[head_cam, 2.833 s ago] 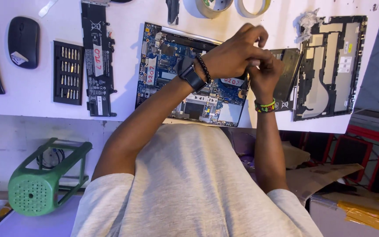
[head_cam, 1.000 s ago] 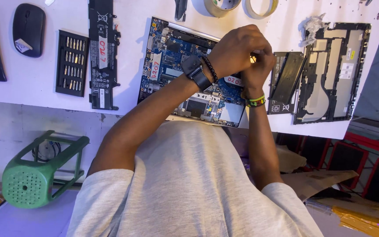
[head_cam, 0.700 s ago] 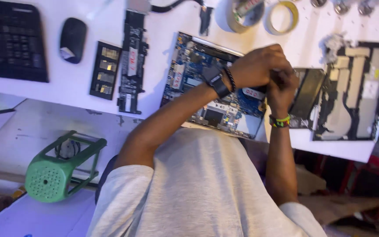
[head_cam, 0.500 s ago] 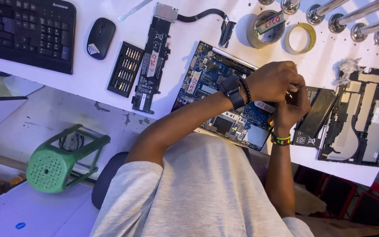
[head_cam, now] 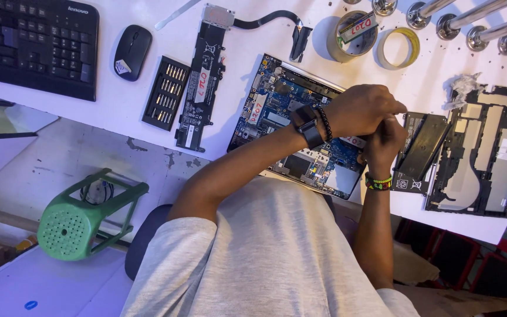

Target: The person works at a bench on a disassembled laptop, using a screwdriver to unscrew and pry components from the exposed motherboard. They lift out the cooling fan, reposition the board, and continue loosening and adjusting parts on the board with the screwdriver and their fingers.

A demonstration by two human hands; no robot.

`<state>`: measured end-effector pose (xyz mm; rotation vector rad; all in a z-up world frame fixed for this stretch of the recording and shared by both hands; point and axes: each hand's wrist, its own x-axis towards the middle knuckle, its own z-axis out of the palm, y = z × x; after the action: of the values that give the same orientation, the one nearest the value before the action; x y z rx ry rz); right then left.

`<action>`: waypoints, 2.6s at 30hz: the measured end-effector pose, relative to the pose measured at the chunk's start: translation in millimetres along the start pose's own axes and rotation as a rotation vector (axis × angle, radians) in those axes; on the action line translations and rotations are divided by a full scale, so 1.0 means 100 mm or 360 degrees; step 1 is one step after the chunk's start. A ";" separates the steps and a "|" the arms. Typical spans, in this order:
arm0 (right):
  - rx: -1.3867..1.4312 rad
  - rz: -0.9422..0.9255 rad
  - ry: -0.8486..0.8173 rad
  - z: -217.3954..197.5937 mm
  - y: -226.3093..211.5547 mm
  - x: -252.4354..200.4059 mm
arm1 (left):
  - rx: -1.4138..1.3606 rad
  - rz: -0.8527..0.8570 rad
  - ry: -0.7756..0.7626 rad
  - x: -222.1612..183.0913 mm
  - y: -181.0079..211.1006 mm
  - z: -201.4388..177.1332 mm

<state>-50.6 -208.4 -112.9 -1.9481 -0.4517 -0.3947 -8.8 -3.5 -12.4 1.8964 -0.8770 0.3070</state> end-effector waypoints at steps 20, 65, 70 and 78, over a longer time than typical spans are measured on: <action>0.0360 0.0386 0.0239 0.18 -1.33 0.42 | 0.0179 -0.0264 0.0005 -0.26 0.15 -0.60; -0.0238 -0.0234 -0.0321 0.17 -0.77 0.01 | -0.0380 -0.0202 -0.0104 -0.27 0.81 -0.78; -0.0384 -0.0196 -0.0623 0.11 -0.66 0.14 | -0.0353 -0.0047 -0.0166 -0.22 0.59 -0.67; -0.0542 -0.0237 -0.1196 -0.18 -0.50 0.21 | 0.0053 0.0125 -0.0170 -0.30 0.50 -0.57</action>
<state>-57.6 -203.4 -56.7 -2.3706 -1.0684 0.2087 -55.4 46.0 33.0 1.9264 -1.0251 0.2707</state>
